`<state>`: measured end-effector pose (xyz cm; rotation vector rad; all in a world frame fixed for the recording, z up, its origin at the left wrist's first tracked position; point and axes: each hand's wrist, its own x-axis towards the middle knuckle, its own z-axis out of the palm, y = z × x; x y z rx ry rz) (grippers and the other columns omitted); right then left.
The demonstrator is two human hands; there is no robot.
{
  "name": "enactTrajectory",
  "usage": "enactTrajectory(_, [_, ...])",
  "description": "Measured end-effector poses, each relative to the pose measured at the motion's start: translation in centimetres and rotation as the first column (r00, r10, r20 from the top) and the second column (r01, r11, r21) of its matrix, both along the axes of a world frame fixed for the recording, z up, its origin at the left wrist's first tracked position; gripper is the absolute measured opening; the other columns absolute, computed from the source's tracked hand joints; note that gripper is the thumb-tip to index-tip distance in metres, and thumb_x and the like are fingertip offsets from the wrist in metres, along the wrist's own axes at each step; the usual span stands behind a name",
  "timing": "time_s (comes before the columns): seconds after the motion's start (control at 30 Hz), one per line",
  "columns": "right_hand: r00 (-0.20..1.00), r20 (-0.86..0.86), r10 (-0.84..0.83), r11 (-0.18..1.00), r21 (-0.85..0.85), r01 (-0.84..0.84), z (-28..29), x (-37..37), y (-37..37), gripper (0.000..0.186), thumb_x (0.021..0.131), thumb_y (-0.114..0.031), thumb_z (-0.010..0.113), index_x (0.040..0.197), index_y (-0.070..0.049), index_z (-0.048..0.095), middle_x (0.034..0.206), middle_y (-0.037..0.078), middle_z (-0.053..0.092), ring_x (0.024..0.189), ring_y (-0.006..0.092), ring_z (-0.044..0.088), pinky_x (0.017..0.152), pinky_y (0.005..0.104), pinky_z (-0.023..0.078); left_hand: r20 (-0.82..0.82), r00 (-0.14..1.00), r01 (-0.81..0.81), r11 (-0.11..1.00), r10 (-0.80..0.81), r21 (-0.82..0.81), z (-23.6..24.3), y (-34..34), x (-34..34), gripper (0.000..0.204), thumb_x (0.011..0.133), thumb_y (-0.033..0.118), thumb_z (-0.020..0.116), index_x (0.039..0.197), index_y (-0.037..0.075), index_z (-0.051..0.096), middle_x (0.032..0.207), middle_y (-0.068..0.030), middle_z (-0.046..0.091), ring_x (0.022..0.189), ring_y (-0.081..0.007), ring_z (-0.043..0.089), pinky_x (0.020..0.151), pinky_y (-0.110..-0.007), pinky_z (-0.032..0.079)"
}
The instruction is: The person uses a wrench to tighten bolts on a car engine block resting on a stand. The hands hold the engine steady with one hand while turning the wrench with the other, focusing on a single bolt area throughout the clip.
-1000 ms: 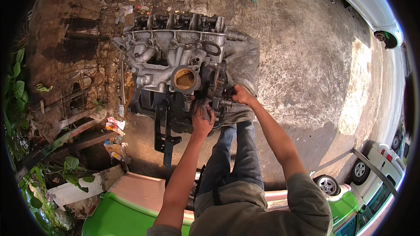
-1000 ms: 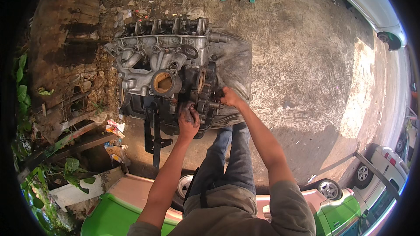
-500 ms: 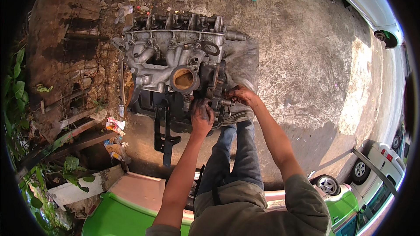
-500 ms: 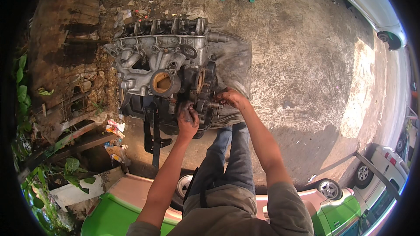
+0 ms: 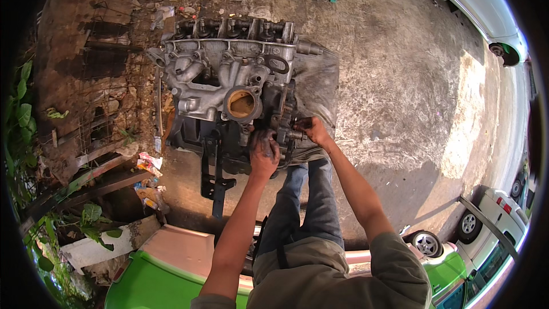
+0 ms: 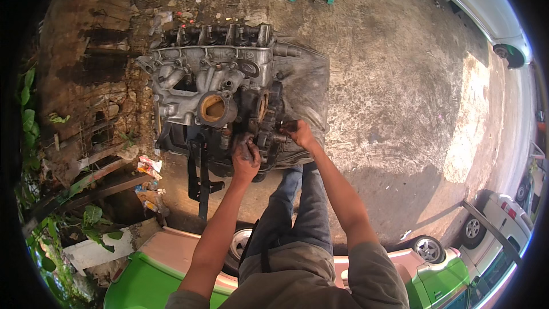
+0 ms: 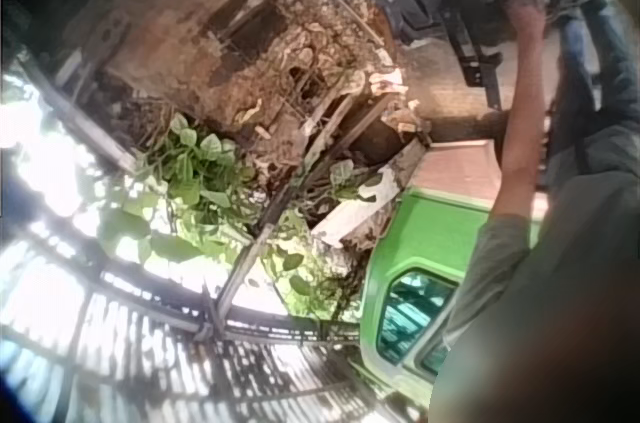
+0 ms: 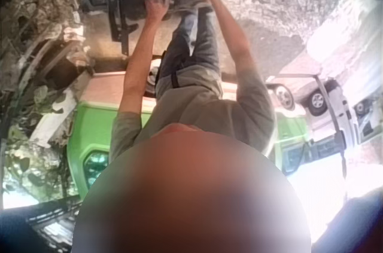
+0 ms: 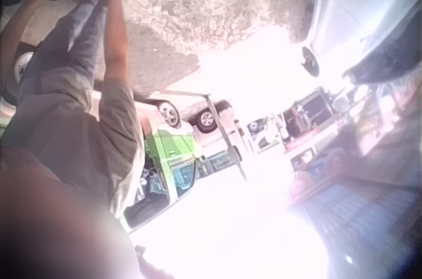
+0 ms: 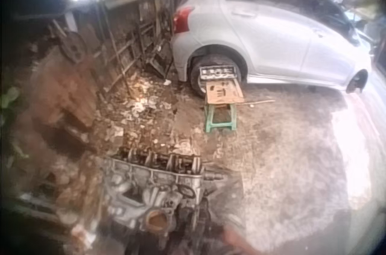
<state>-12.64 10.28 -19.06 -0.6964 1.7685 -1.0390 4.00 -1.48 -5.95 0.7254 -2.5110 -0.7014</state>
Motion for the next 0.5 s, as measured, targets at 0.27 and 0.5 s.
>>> enactTrajectory(0.27, [0.998, -0.041, -0.054, 0.998, -0.022, 0.053, 0.0, 0.4, -0.4, 0.025, 0.083, -0.021, 0.074, 0.098, -0.001, 0.073, 0.088, 0.017, 0.072, 0.077, 0.0193, 0.068, 0.071, 0.0328, 0.051, 0.025, 1.000, -0.006, 1.000, 0.006, 0.000, -0.5, 0.1, 0.3, 0.020, 0.084, -0.002, 0.049, 0.103, -0.002, 0.052, 0.096, -0.0215, 0.057, 0.090, -0.0385, 0.056, 0.081, -0.049, 0.047])
enactTrajectory(0.5, [0.994, -0.109, 0.001, 0.999, 0.033, 0.003, 1.1, 0.0, -0.9, 0.027, 0.080, -0.022, 0.077, 0.095, 0.000, 0.072, 0.086, 0.018, 0.071, 0.072, 0.0187, 0.067, 0.068, 0.0340, 0.050, -0.006, 1.000, 0.007, 1.000, -0.007, -0.005, -0.5, 0.1, 0.2, 0.020, 0.084, -0.002, 0.048, 0.104, -0.002, 0.052, 0.096, -0.0218, 0.057, 0.089, -0.0389, 0.056, 0.079, -0.049, 0.047])
